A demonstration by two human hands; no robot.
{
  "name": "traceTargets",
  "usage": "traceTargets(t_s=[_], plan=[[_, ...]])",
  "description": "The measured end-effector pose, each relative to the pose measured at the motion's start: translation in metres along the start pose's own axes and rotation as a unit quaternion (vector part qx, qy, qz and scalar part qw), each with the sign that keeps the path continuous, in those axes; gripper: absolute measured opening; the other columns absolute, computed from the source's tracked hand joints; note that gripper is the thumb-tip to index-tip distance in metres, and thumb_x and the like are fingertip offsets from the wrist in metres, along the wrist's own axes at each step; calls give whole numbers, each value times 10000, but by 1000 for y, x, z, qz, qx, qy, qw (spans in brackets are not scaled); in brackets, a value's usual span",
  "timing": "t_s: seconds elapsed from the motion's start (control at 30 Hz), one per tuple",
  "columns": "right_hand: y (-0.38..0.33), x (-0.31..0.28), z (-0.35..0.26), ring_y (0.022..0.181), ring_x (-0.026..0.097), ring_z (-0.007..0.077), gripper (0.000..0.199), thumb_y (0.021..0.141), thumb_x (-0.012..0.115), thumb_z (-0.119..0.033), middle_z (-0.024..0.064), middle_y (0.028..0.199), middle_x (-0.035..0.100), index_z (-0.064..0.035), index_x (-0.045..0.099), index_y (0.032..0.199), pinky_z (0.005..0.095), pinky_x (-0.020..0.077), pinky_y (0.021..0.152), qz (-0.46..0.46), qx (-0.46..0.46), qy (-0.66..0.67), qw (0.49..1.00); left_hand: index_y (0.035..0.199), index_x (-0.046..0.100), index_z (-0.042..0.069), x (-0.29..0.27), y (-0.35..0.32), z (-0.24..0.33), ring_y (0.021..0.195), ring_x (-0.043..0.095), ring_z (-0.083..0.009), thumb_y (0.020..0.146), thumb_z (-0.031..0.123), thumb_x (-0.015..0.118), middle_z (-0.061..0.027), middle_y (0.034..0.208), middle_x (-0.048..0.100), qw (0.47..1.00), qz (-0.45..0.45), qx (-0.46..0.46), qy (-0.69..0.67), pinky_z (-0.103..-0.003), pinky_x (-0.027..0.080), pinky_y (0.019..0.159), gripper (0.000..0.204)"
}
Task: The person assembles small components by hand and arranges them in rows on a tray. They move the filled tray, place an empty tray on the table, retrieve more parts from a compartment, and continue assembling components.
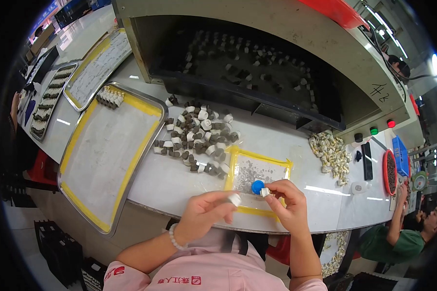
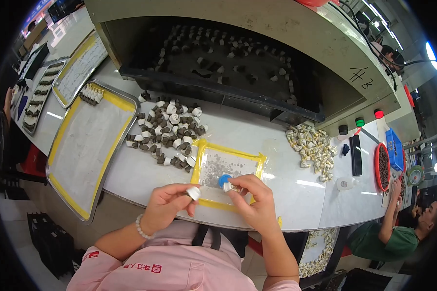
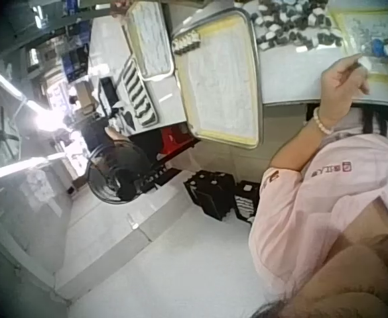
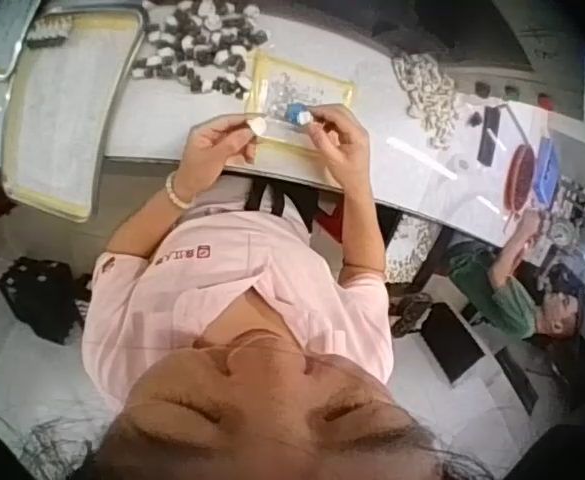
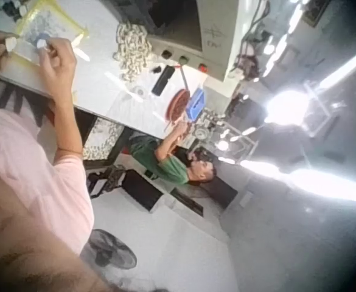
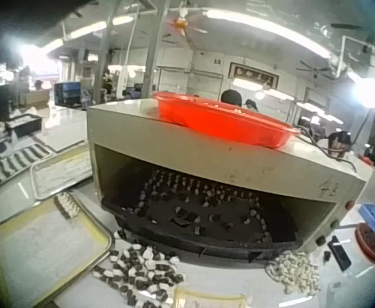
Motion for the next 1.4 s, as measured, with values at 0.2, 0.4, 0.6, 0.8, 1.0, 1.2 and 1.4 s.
traceTargets(t_s=[0.2, 0.4, 0.6, 0.8, 1.0, 1.2, 1.4], plan=[[-5, 11, -7, 871, 560, 153, 232, 810, 665, 12, 92, 983, 618, 43, 652, 1040, 257, 445, 751, -65, 18, 88, 994, 1059, 595, -26, 8, 12, -15, 743, 652, -152, 906, 13, 599, -100, 879, 658, 997, -36, -18, -59, -281, 556, 681, 158], [-6, 17, -8, 779, 566, 147, 256, 802, 670, -14, 84, 940, 639, 8, 659, 1056, 255, 461, 705, -71, -1, 78, 994, 1062, 597, -27, 5, 12, -16, 767, 662, -172, 902, 11, 603, -106, 885, 662, 997, -18, -29, -76, -310, 572, 704, 165], [-8, 20, -9, 740, 595, 152, 234, 793, 703, -21, 86, 885, 655, 0, 686, 1025, 263, 471, 682, -60, -19, 50, 997, 1066, 603, -31, 5, 9, -18, 769, 661, -172, 909, 1, 593, -117, 917, 665, 997, -18, 3, -77, -304, 566, 712, 161], [-13, 23, -2, 727, 610, 150, 211, 794, 722, -34, 92, 866, 660, 5, 697, 1000, 263, 483, 672, -60, 7, 84, 995, 1037, 586, -54, 7, 6, -18, 749, 667, -201, 905, -35, 575, -168, 964, 662, 999, -7, 32, -23, -321, 578, 688, 133], [-12, 19, -7, 736, 618, 160, 211, 788, 741, -59, 94, 860, 657, 7, 700, 984, 268, 498, 666, -83, 40, 47, 995, 1049, 599, -41, 6, 8, -21, 768, 654, -156, 903, -13, 595, -118, 928, 669, 999, -23, 10, -20, -268, 548, 701, 149], [-9, -16, -7, 779, 639, 191, 208, 802, 704, -44, 96, 915, 662, -2, 676, 1004, 289, 520, 677, -56, -4, -76, 996, 1053, 590, -39, -1, -10, 4, 786, 632, -113, 831, -95, 647, -81, 915, 647, 997, -31, -50, 44, -222, 532, 688, 236], [-39, -165, 42, 977, 568, 320, 249, 769, 661, 14, 151, 1055, 563, -24, 631, 1013, 385, 461, 843, 288, 59, -449, 844, 999, 613, -41, -88, -42, 113, 776, 583, -74, 799, -74, 683, -48, 872, 623, 913, 200, 170, 312, -214, 498, 689, 215]])
Point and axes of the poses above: each hand's wrist, its own y-axis towards the middle knuckle, its own x-axis out of the palm, z = x × y, the point moved 5 cm from there along y, towards the middle knuckle
